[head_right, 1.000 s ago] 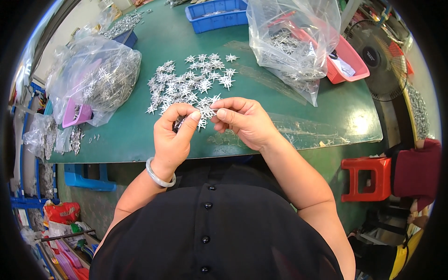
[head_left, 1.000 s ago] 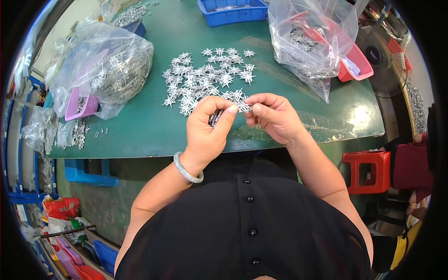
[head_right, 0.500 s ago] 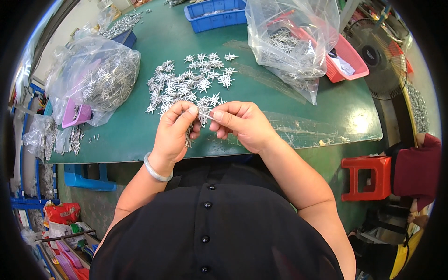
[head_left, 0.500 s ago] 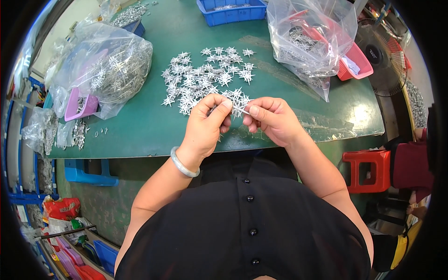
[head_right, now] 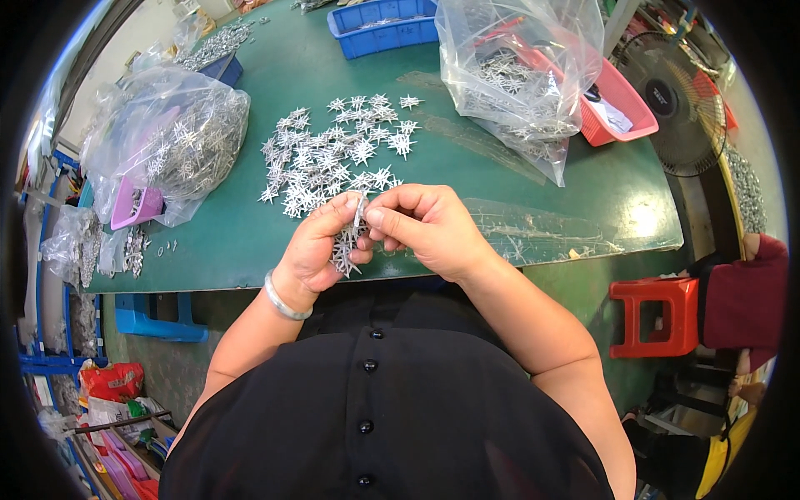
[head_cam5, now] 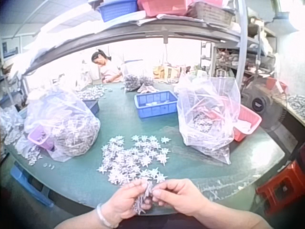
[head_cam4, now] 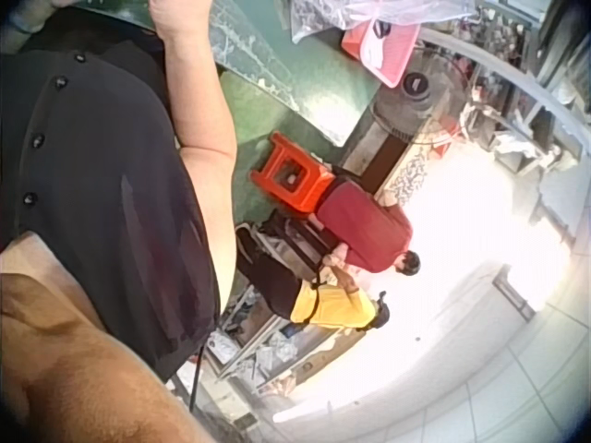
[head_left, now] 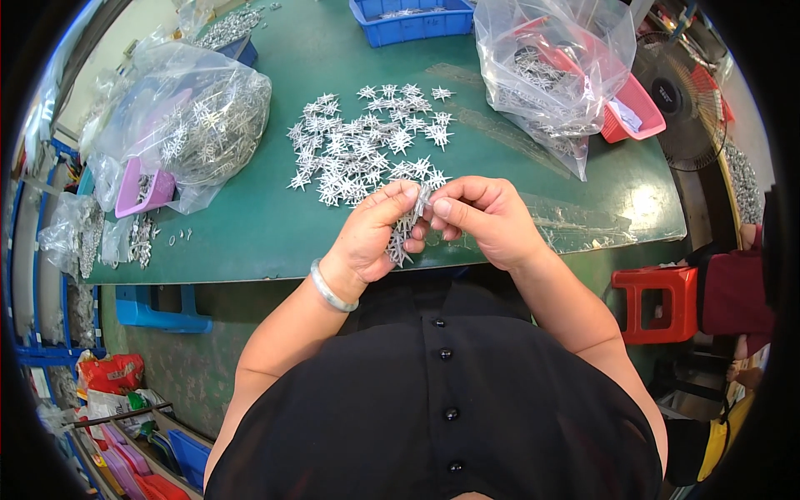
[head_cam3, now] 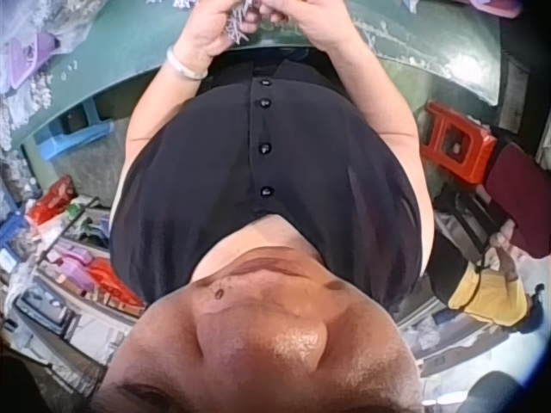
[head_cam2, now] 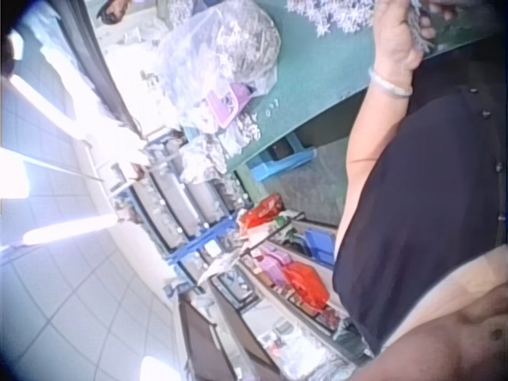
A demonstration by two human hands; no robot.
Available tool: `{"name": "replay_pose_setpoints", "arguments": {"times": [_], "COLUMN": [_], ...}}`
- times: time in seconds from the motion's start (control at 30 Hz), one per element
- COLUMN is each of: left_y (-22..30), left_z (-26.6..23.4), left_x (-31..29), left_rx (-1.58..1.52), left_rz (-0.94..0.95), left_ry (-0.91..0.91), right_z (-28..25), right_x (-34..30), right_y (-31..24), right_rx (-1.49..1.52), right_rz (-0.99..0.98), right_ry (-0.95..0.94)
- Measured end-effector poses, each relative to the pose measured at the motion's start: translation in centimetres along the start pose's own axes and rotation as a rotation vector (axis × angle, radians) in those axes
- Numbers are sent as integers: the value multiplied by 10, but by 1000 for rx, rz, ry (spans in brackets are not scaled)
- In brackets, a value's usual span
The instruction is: The person joins small metal components together by hand and later reaches out to adjust an electric fan.
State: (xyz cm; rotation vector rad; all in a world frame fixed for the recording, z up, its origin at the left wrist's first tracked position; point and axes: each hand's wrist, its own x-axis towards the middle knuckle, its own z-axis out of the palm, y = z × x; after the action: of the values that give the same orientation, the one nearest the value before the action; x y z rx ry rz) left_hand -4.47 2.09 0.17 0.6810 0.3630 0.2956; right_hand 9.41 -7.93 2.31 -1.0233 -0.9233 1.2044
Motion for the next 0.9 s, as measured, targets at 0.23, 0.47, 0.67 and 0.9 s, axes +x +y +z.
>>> {"name": "replay_pose_setpoints", "arguments": {"times": [0.23,0.47,0.67,0.9], "left_y": [-2,-4,-7,-8], "left_z": [-3,-4,-7,-8], "left_x": [1,2,1,-9], "left_rx": [-22,-79,-102,-192], "left_rz": [-18,-52,-63,33], "left_ry": [-46,-59,-58,145], "right_z": [0,1,0,-11], "right_x": [0,0,0,0], "right_y": [0,-3,-2,4], "right_rx": [-17,-25,-40,-250], "right_rz": [3,8,29,32], "right_ry": [-6,-6,-50,-39]}}
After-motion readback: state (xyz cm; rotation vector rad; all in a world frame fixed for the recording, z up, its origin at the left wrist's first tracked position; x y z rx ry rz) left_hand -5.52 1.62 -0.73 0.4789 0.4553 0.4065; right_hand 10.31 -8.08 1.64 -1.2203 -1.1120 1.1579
